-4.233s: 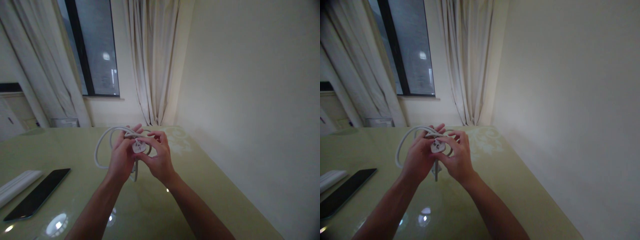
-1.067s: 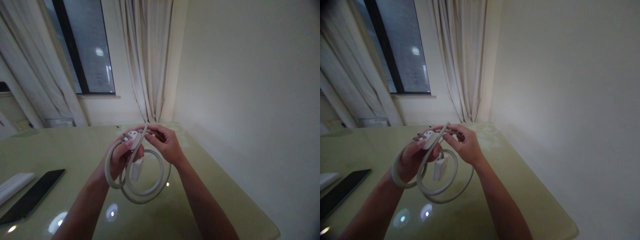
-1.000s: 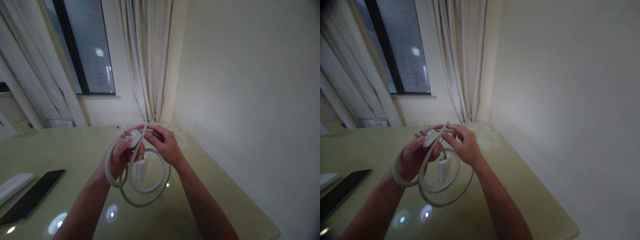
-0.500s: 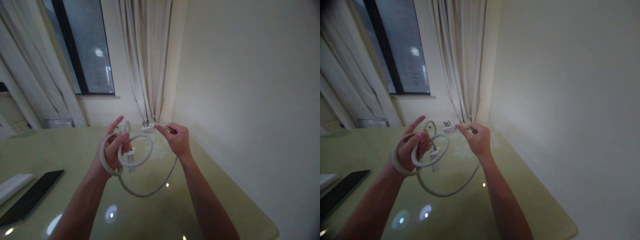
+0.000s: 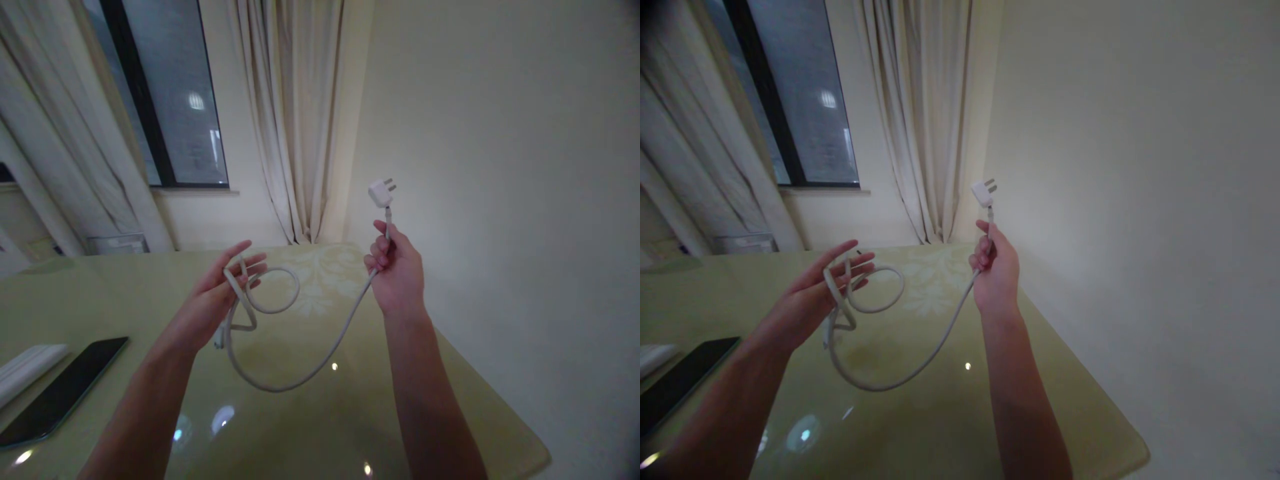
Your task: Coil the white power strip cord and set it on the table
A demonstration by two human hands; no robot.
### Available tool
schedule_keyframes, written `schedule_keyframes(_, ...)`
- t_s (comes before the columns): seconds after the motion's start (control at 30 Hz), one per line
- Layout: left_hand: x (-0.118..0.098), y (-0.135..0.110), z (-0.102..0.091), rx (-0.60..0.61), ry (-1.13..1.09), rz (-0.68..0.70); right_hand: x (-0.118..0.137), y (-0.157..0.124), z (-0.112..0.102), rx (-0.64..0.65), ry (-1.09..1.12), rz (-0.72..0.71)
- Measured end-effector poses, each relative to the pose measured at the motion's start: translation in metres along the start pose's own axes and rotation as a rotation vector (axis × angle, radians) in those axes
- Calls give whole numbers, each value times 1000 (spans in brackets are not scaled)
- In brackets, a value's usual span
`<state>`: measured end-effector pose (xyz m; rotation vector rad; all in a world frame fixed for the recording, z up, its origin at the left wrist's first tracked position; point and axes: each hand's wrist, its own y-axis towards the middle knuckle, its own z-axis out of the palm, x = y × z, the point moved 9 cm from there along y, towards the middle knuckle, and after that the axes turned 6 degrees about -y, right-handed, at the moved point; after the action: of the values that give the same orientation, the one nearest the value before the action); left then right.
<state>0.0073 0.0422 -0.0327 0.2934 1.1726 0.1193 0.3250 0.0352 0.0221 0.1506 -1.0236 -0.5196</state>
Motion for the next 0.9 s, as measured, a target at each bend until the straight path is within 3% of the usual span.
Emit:
schedule_keyframes(0.13, 5, 2, -4, -5, -154, -59, 3, -5, 3, 18, 91, 34)
schedule_keyframes(0.33, 9, 3, 3, 43, -394, -100, 7, -12, 13, 13, -7, -25)
schedule_keyframes(0.53, 13, 7, -2, 18, -384, -98, 8, -15, 18, 34, -56, -68)
schedule_keyframes(0.63, 17, 8, -8, -55, -185, -133, 9, -17, 20, 37, -89, -96)
schedule_keyframes(0.73, 21, 6, -18, -126, 226, -139, 8, -19, 23, 30, -97, -108)
schedule_keyframes(0.9, 38, 10, -29, 4, 661, -106, 3, -22, 30, 41, -112, -111)
